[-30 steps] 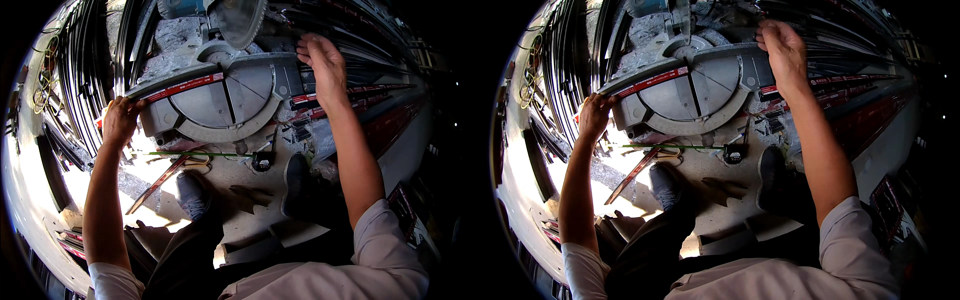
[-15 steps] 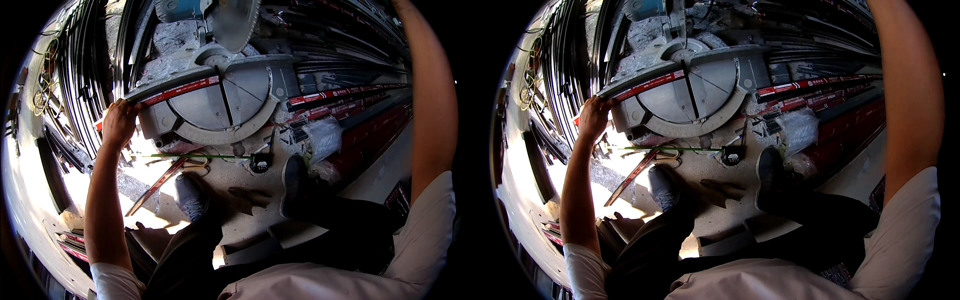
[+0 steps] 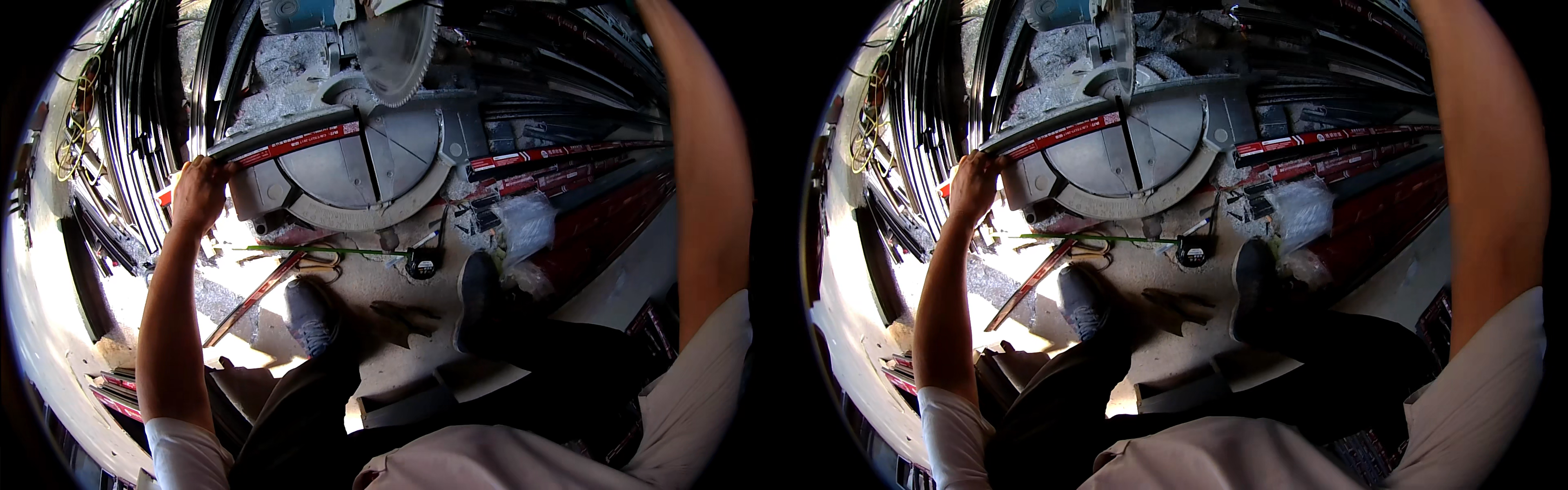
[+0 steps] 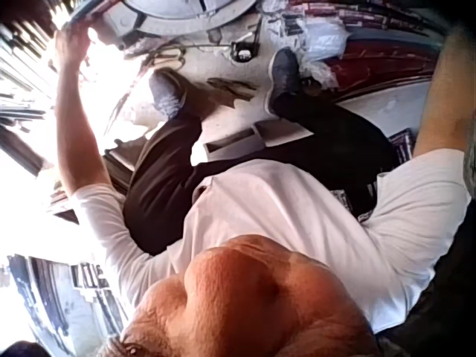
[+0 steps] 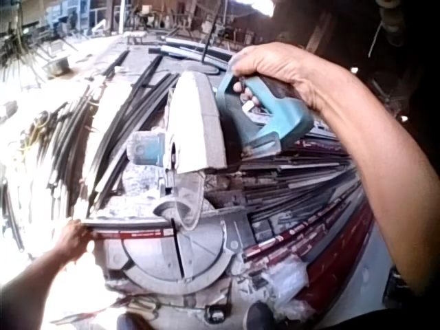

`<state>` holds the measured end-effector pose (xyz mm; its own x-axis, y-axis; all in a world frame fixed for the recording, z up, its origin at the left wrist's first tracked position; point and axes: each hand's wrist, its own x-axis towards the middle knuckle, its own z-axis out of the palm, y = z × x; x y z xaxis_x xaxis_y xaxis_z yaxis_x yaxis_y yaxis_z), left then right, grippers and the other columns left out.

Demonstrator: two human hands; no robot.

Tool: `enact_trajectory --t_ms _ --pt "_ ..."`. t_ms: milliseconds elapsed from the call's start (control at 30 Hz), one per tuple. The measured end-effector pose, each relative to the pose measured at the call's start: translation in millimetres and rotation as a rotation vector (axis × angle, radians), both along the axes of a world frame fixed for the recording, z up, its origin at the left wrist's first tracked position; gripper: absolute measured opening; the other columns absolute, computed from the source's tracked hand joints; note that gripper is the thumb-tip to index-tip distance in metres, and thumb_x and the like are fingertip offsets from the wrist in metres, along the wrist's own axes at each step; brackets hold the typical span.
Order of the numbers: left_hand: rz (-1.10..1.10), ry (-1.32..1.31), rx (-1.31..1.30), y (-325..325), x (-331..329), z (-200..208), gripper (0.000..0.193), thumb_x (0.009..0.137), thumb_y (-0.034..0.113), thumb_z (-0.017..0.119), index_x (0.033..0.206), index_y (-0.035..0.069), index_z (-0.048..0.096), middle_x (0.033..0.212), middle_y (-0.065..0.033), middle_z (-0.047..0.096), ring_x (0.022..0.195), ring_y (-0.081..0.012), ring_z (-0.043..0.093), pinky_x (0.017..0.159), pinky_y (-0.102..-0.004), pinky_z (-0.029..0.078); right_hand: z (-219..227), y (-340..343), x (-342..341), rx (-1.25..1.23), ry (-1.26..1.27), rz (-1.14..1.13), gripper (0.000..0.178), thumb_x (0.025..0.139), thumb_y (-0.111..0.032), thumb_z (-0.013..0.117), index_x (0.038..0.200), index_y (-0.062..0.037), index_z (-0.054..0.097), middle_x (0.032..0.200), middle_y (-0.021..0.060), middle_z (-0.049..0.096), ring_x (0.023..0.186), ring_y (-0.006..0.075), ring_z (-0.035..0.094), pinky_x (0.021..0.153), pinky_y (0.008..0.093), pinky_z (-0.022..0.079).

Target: The person measures and cuts red and black metal profiles using a miter saw. They repeatedly measure the profiles, position them on the saw, cut them, and place the cut pieces into a cardboard box.

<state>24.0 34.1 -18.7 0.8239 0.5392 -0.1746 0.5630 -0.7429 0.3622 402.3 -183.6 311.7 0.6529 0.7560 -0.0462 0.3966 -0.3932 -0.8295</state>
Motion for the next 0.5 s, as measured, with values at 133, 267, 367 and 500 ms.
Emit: enact_trajectory --t_ms 133,267,367,500 --pt "-0.048 -0.056 0.011 -1.5 11.6 -7.7 0.039 0.105 0.040 0.062 0.107 0.002 0.072 0.106 -0.0167 0.070 0.106 -0.0385 0.063 0.093 -0.0493 0.048 -4.9 -47.0 -57.9 0.099 -0.097 -0.128 0.028 0.096 -0.007 0.068 0.124 -0.0043 0.063 0.085 0.0045 0.068 0.064 0.0105 0.063 0.056 0.0266 0.055" --pt "-0.016 -0.037 0.042 5.0 -14.3 -5.3 0.039 0.105 0.040 0.063 0.106 0.002 0.072 0.106 -0.0175 0.070 0.105 -0.0386 0.063 0.092 -0.0495 0.048 -44.6 -72.5 -105.9 0.203 -0.100 -0.142 0.038 0.096 -0.007 0.069 0.133 -0.0065 0.060 0.086 0.0013 0.066 0.066 0.0077 0.061 0.059 0.0244 0.053" --pt "-0.038 -0.073 0.049 4.1 -7.9 -7.6 0.039 0.104 0.040 0.063 0.105 0.002 0.072 0.105 -0.0174 0.070 0.104 -0.0387 0.063 0.092 -0.0494 0.048 -66.0 -105.2 -115.8 0.222 -0.124 -0.102 0.038 0.102 -0.012 0.067 0.139 -0.0051 0.059 0.100 0.0050 0.070 0.078 0.0094 0.065 0.067 0.0267 0.056" --pt "-0.054 -0.094 0.061 4.9 -4.2 -12.4 0.038 0.105 0.039 0.063 0.103 0.002 0.072 0.104 -0.0171 0.070 0.103 -0.0386 0.063 0.092 -0.0493 0.048 -103.3 -134.8 -128.6 0.320 -0.203 -0.041 0.048 0.108 -0.007 0.060 0.154 -0.0067 0.045 0.111 0.0081 0.070 0.077 0.0090 0.064 0.068 0.0276 0.059"
